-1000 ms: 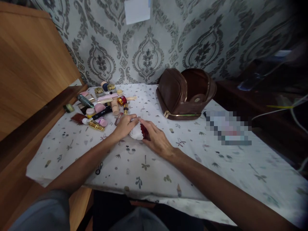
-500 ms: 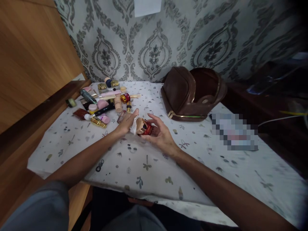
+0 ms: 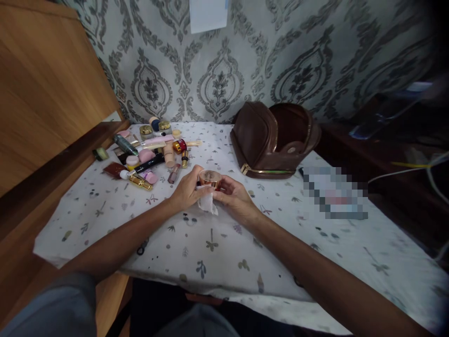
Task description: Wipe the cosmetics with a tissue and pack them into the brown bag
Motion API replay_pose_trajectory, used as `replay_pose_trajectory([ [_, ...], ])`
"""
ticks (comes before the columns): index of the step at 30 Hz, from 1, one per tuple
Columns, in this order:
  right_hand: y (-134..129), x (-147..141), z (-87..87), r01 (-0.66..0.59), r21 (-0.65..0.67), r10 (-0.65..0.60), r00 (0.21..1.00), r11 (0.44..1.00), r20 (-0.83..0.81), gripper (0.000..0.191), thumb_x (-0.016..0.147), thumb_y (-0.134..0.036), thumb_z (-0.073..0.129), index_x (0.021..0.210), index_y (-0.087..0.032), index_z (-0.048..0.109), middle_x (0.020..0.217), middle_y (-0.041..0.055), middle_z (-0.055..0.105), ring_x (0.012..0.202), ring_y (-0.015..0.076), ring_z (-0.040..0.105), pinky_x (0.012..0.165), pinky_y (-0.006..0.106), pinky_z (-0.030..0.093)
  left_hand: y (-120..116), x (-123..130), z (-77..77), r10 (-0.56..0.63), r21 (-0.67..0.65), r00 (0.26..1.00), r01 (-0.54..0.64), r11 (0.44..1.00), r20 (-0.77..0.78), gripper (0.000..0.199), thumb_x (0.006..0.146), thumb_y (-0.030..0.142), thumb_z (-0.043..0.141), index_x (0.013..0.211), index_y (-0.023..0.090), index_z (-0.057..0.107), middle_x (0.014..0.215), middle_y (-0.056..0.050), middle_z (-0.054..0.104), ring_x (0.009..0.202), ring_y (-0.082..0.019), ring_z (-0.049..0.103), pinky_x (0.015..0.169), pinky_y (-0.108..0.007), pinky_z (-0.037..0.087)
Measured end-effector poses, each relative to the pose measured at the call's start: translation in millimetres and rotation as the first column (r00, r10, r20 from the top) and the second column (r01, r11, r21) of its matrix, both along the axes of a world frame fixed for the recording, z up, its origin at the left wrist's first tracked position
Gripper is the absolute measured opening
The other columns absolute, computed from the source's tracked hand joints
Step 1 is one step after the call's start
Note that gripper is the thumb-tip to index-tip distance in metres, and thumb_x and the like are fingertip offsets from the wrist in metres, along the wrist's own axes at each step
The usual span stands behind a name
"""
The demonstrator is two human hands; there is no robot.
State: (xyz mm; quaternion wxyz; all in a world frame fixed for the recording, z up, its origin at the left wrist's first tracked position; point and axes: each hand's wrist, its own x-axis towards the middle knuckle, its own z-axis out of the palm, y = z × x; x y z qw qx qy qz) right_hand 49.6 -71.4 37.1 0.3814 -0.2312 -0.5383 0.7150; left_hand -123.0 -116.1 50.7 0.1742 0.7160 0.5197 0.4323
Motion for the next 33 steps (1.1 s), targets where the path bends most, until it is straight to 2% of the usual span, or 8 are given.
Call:
replay_pose_trajectory([
  [7,-0.2,6.3,10.7,-0.208,-0.198,0.196,0.978,0.958,-0.076,0.038,0.066,-0.032,0.086,0.099,-0.019,0.072,0.098,0.0041,0.073,0.088,0.0161,0.069,0.081,0.028,0.057,1.5,-2.6,6.1,0.025,0.042,0.984,-0.033,0.999,0.175,0.048,0.095,0.064,0.033,0.073,0.023,0.041,0.062,0.005,0.037,0.059,-0.014,0.04,0.058,-0.029,0.034],
  [11,0.9,7.1,10.6,-0.252,-0.236,0.234,0.967,0.939,-0.102,0.039,0.067,-0.034,0.085,0.101,-0.019,0.073,0.1,0.005,0.074,0.088,0.0155,0.07,0.071,0.021,0.057,8.7,-3.0,2.9,0.105,-0.012,0.943,-0.107,0.994,0.314,0.047,0.095,0.059,0.04,0.065,0.023,0.034,0.06,0.004,0.033,0.057,-0.013,0.037,0.056,-0.029,0.033],
  [15,-0.9,4.1,9.8,-0.224,-0.246,0.212,0.974,0.943,-0.076,0.038,0.065,-0.031,0.087,0.099,-0.019,0.074,0.099,0.0039,0.074,0.085,0.0143,0.069,0.07,0.021,0.057,15.4,-4.5,-2.8,0.172,-0.125,0.871,-0.128,0.984,0.46,0.04,0.091,0.058,0.047,0.073,0.022,0.047,0.064,0.003,0.044,0.059,-0.013,0.045,0.055,-0.027,0.038],
  [18,-1.8,1.7,6.6,-0.17,-0.204,0.169,0.985,0.964,-0.024,0.04,0.065,-0.031,0.086,0.101,-0.019,0.073,0.1,0.0038,0.073,0.084,0.0146,0.068,0.072,0.024,0.056,12.1,-0.9,-1.0,0.154,-0.178,0.843,-0.07,0.982,0.515,0.042,0.095,0.06,0.037,0.094,0.022,0.055,0.077,-0.001,0.058,0.067,-0.016,0.057,0.059,-0.029,0.046],
  [22,-0.3,1.0,-0.3,-0.048,-0.062,0.052,0.997,0.997,0.053,0.045,0.061,-0.034,0.087,0.1,-0.019,0.071,0.089,0.0012,0.071,0.078,0.0154,0.065,0.072,0.028,0.053,-1.0,7.9,8.2,-0.059,-0.029,0.987,0.064,0.998,0.148,0.048,0.09,0.059,0.05,0.12,0.022,0.055,0.112,-0.01,0.062,0.103,-0.026,0.061,0.087,-0.038,0.051],
  [25,0.2,0.8,-3.5,-0.032,0.052,0.026,0.994,0.998,0.104,0.053,0.054,-0.03,0.09,0.102,-0.02,0.068,0.085,-0.0013,0.069,0.078,0.0162,0.064,0.073,0.029,0.053,-7.6,12.7,11.3,-0.101,0.068,0.984,0.112,0.991,-0.149,0.036,0.092,0.048,0.054,0.115,0.02,0.06,0.111,-0.011,0.061,0.108,-0.026,0.056,0.095,-0.039,0.046],
  [28,-1.2,-0.7,-3.6,-0.041,0.078,0.03,0.991,0.996,0.131,0.057,0.051,-0.026,0.091,0.102,-0.02,0.067,0.085,-0.0026,0.068,0.077,0.0151,0.063,0.073,0.028,0.052,-8.0,14.2,10.3,-0.055,0.099,0.986,0.071,0.993,-0.16,0.03,0.099,0.037,0.04,0.104,0.019,0.063,0.1,-0.01,0.062,0.101,-0.023,0.057,0.093,-0.038,0.046],
  [33,-3.7,-1.4,-0.2,-0.064,0.041,0.059,0.991,0.997,0.12,0.055,0.051,-0.027,0.092,0.1,-0.02,0.067,0.088,-0.0024,0.067,0.079,0.0147,0.063,0.076,0.028,0.052,-3.2,9.9,7.2,-0.024,0.105,0.997,0.032,0.994,-0.072,0.037,0.101,0.042,0.036,0.097,0.02,0.065,0.097,-0.008,0.062,0.096,-0.021,0.06,0.091,-0.036,0.047],
])
